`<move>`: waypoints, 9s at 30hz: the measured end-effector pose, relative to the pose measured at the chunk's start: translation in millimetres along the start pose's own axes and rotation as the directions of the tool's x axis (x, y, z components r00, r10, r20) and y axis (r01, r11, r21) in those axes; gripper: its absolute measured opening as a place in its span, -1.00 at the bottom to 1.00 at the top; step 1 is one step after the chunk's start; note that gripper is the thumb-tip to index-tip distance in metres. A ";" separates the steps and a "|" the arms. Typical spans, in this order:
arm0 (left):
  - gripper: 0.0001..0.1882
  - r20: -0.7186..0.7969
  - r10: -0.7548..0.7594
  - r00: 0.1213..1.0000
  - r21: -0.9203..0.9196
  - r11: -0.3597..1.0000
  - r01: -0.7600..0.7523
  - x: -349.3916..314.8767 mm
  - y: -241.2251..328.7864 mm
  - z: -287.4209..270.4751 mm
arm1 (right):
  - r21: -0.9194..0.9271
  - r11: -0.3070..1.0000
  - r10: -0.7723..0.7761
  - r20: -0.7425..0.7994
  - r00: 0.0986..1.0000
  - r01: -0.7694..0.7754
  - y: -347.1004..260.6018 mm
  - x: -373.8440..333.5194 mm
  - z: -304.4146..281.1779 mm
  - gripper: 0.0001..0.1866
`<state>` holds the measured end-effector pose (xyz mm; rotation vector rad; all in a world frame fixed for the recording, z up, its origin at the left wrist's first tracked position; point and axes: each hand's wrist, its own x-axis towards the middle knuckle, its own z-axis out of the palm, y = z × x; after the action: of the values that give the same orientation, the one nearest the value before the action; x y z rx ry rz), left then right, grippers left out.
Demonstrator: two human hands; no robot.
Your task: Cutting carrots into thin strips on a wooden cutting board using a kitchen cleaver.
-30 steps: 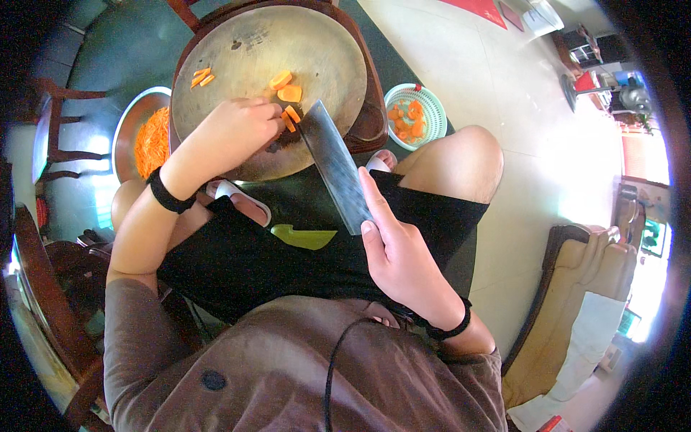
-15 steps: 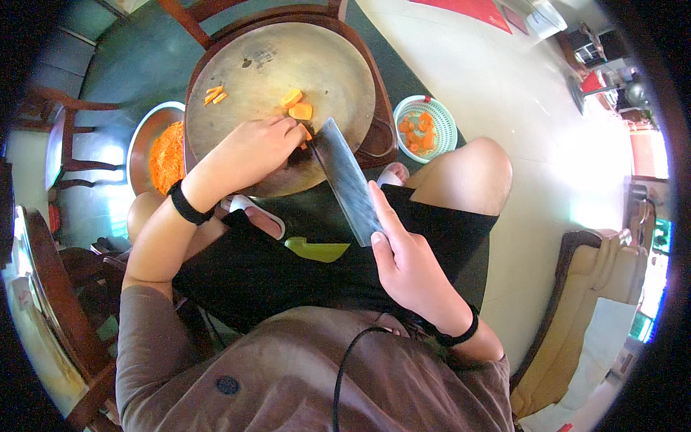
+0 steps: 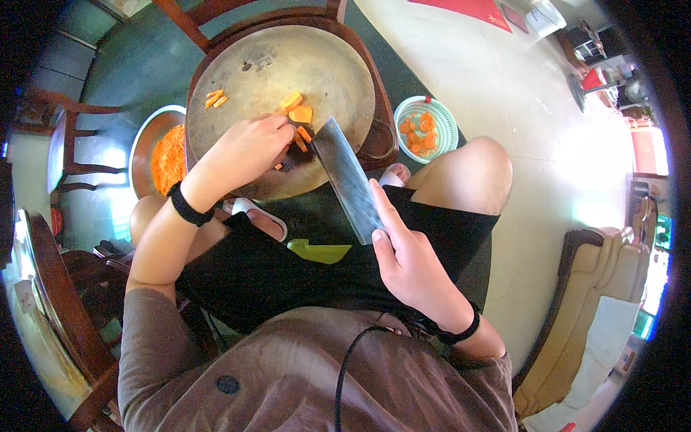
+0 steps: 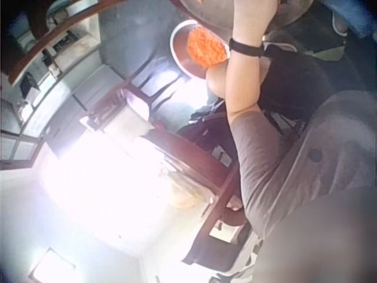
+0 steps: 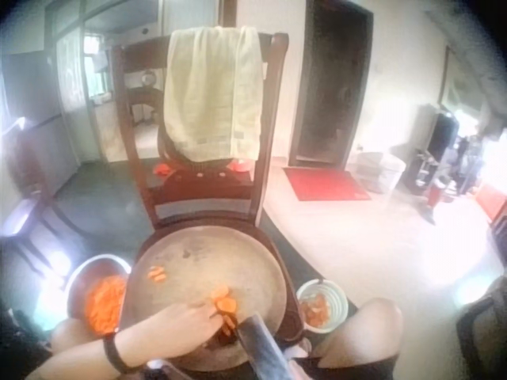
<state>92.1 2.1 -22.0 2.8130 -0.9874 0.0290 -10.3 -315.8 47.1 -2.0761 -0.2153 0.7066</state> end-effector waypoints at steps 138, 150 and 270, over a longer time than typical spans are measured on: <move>-0.86 0.014 0.097 0.995 0.255 0.962 -0.098 -18.7 6.5 -4.7 | 0.051 0.996 0.076 -0.002 0.997 -0.076 -4.9 2.0 0.1 -0.20; -0.81 -0.188 -0.343 0.920 0.037 0.934 0.356 -38.8 -91.8 -44.9 | 0.087 0.993 0.081 -0.001 0.997 -0.080 -3.1 3.2 -0.6 -0.20; -0.37 0.233 -0.052 0.971 0.222 0.975 -0.001 -57.1 59.7 -10.8 | -0.463 0.864 -0.145 0.149 0.978 0.198 -32.6 28.7 27.9 0.04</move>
<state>10.6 -6.8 -6.8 3.0879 -1.0559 -0.2207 1.4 -265.6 50.0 -2.4433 -0.6901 0.7076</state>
